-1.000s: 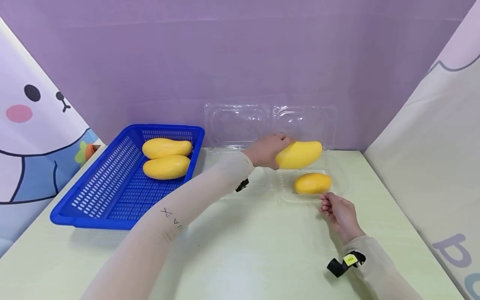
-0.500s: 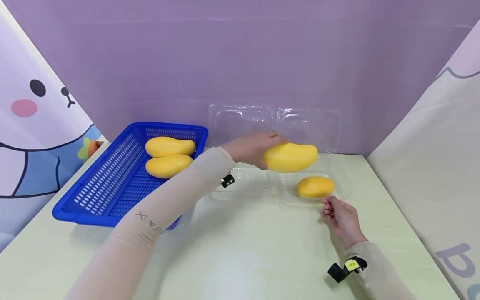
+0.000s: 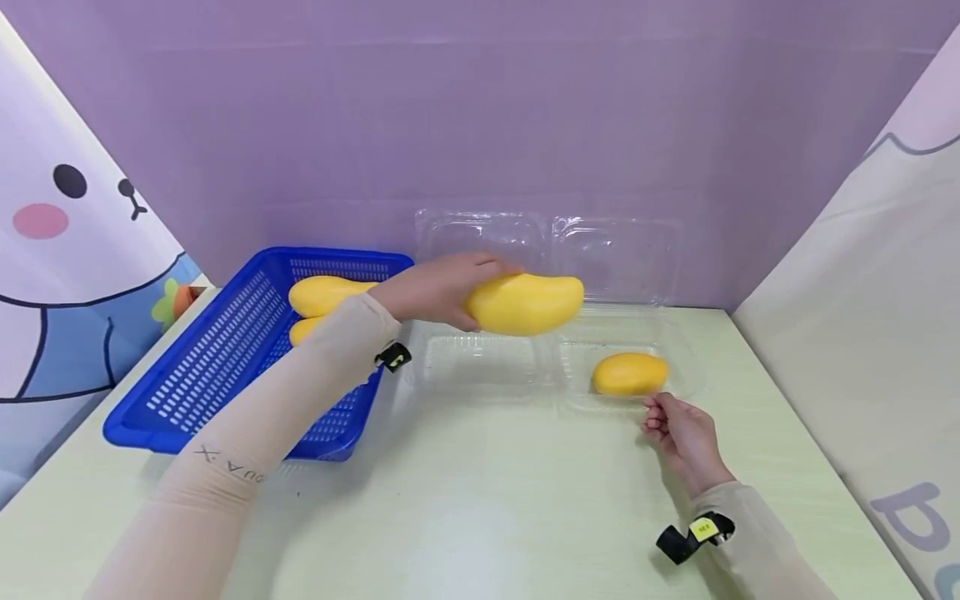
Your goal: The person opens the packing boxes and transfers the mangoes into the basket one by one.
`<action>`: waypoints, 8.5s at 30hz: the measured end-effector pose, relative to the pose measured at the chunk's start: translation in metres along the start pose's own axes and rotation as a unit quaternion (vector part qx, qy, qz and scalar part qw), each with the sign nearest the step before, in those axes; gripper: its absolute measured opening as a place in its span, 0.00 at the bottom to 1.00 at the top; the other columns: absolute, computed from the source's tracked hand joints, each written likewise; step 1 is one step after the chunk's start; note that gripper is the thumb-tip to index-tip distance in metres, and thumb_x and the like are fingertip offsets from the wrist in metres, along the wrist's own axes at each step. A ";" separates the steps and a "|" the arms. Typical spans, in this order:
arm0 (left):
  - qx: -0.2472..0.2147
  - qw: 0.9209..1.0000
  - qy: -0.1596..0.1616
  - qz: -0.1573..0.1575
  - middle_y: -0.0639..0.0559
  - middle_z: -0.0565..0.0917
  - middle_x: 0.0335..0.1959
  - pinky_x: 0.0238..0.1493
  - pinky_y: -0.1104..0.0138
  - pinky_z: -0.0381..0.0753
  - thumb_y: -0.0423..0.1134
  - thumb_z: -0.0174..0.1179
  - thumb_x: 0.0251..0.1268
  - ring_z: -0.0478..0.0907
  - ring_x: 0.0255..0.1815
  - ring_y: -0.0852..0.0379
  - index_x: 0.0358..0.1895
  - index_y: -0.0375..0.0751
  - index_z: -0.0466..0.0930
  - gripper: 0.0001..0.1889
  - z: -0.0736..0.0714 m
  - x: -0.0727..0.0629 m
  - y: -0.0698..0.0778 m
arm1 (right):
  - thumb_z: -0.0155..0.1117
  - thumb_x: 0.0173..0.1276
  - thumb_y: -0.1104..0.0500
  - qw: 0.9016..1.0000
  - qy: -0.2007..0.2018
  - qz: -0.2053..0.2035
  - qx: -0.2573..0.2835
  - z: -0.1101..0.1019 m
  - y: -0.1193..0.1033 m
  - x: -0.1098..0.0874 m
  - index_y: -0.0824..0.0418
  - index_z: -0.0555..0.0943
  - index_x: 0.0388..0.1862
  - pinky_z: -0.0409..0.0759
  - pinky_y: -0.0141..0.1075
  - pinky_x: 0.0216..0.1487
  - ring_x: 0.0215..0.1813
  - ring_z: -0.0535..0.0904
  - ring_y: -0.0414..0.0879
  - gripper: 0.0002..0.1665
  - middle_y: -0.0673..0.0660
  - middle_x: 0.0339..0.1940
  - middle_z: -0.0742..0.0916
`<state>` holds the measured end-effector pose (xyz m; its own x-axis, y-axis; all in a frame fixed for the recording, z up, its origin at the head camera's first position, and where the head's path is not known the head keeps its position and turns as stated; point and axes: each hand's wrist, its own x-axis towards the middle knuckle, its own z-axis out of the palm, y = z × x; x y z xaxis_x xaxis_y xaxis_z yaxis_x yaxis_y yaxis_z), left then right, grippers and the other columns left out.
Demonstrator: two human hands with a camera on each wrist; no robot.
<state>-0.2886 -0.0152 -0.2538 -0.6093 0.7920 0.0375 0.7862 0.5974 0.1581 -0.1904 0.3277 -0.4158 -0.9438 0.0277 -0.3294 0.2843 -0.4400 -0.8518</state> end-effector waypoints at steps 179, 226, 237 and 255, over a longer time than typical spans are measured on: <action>-0.157 0.934 -0.174 -0.269 0.40 0.74 0.55 0.53 0.47 0.74 0.50 0.71 0.48 0.70 0.53 0.41 0.64 0.37 0.65 0.40 0.016 -0.193 -0.131 | 0.51 0.72 0.61 1.000 -0.002 0.015 0.013 -0.007 0.004 0.015 0.59 0.85 0.22 0.79 0.26 0.29 0.22 0.75 0.38 0.20 0.49 0.20 0.82; -0.054 0.978 -0.045 -0.196 0.45 0.78 0.54 0.57 0.55 0.75 0.45 0.63 0.61 0.75 0.54 0.48 0.62 0.42 0.70 0.26 -0.011 -0.084 -0.042 | 0.50 0.72 0.63 0.999 -0.009 0.009 0.030 -0.009 0.004 0.020 0.60 0.84 0.21 0.80 0.27 0.28 0.20 0.75 0.38 0.21 0.49 0.18 0.82; -0.041 0.982 -0.065 -0.170 0.51 0.78 0.54 0.55 0.61 0.75 0.49 0.61 0.62 0.75 0.54 0.54 0.66 0.47 0.67 0.29 -0.006 -0.054 -0.022 | 0.50 0.72 0.63 0.999 -0.019 0.010 0.034 -0.008 0.005 0.022 0.61 0.84 0.21 0.80 0.28 0.28 0.20 0.76 0.38 0.21 0.50 0.18 0.82; -0.065 0.989 -0.089 -0.097 0.54 0.76 0.56 0.54 0.66 0.74 0.49 0.61 0.63 0.73 0.55 0.59 0.64 0.48 0.67 0.27 0.022 0.013 0.018 | 0.51 0.72 0.62 1.000 -0.011 0.004 0.022 -0.007 0.002 0.021 0.61 0.85 0.21 0.80 0.28 0.28 0.20 0.76 0.38 0.21 0.49 0.18 0.82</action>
<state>-0.2797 0.0085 -0.2725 -0.7104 0.6808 -0.1784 0.6298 0.7281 0.2705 -0.2087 0.3334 -0.4274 -0.9452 0.0049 -0.3265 0.2844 -0.4786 -0.8307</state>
